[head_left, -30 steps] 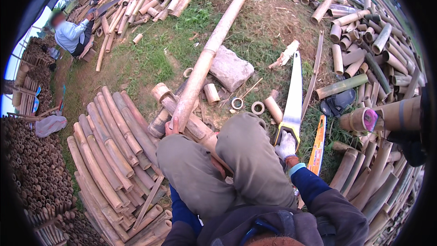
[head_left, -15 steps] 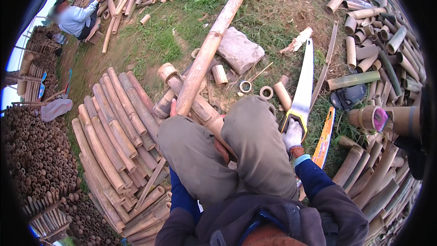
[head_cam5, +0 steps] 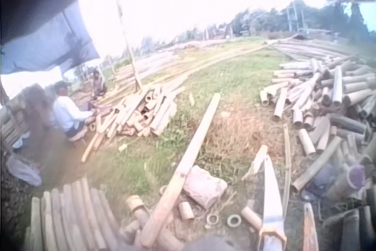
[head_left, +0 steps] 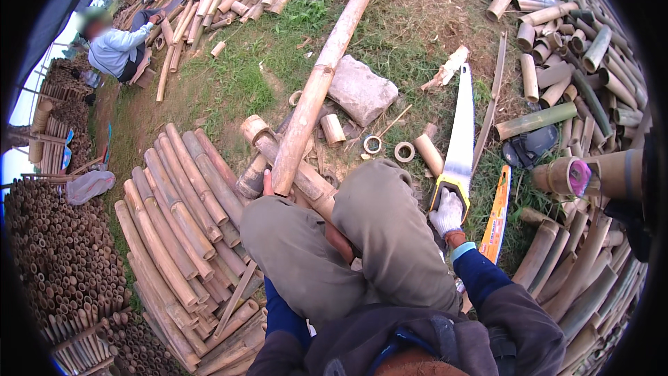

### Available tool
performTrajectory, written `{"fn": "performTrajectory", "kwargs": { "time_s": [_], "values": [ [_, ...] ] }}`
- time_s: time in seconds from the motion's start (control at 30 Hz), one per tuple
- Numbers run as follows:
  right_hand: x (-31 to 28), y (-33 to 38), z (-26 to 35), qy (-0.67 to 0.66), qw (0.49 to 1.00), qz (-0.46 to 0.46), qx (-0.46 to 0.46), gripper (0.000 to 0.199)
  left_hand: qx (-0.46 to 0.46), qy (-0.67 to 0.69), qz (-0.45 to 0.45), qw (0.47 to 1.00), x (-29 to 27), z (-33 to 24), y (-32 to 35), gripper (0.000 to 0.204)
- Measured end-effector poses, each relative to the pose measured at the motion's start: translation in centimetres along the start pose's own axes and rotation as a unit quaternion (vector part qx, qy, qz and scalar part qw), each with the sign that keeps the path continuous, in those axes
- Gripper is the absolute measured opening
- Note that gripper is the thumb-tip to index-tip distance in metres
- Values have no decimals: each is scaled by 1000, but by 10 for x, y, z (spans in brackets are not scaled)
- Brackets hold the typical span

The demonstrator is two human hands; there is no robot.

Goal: The person sits on the ground and uses a hand saw to cut long bamboo poles into shorter sections. They position each pole on a wooden support, saw through it, and then place the cut pieces into a nearby stack.

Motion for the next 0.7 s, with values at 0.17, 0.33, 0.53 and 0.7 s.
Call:
{"fn": "performTrajectory", "kwargs": {
  "time_s": [0.17, 0.33, 0.53, 0.7],
  "values": [
    [-4, 0, 8, -1, 1000, -10, -10, 69, 60, 53, 23, 997, -23, 17, -15, 77],
    [-3, 1, -1, -7, 1000, 12, 9, 67, 63, 45, 24, 997, -11, 13, -14, 73],
    [5, -3, -2, -5, 1000, 7, 4, 67, 22, 32, -20, 999, -6, 2, 2, 76],
    [14, -3, -8, -9, 1000, 18, 13, 82, 94, 73, -55, 991, -6, 3, 3, 75]
  ]
}}
Point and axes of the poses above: each hand's wrist, its own y-axis away from the middle knuckle, its own x-axis out of the palm, z = x × y, the point moved 4 cm from there along -y, towards the middle knuckle, and after that the axes turned 9 degrees about z, right-handed, at the moved point
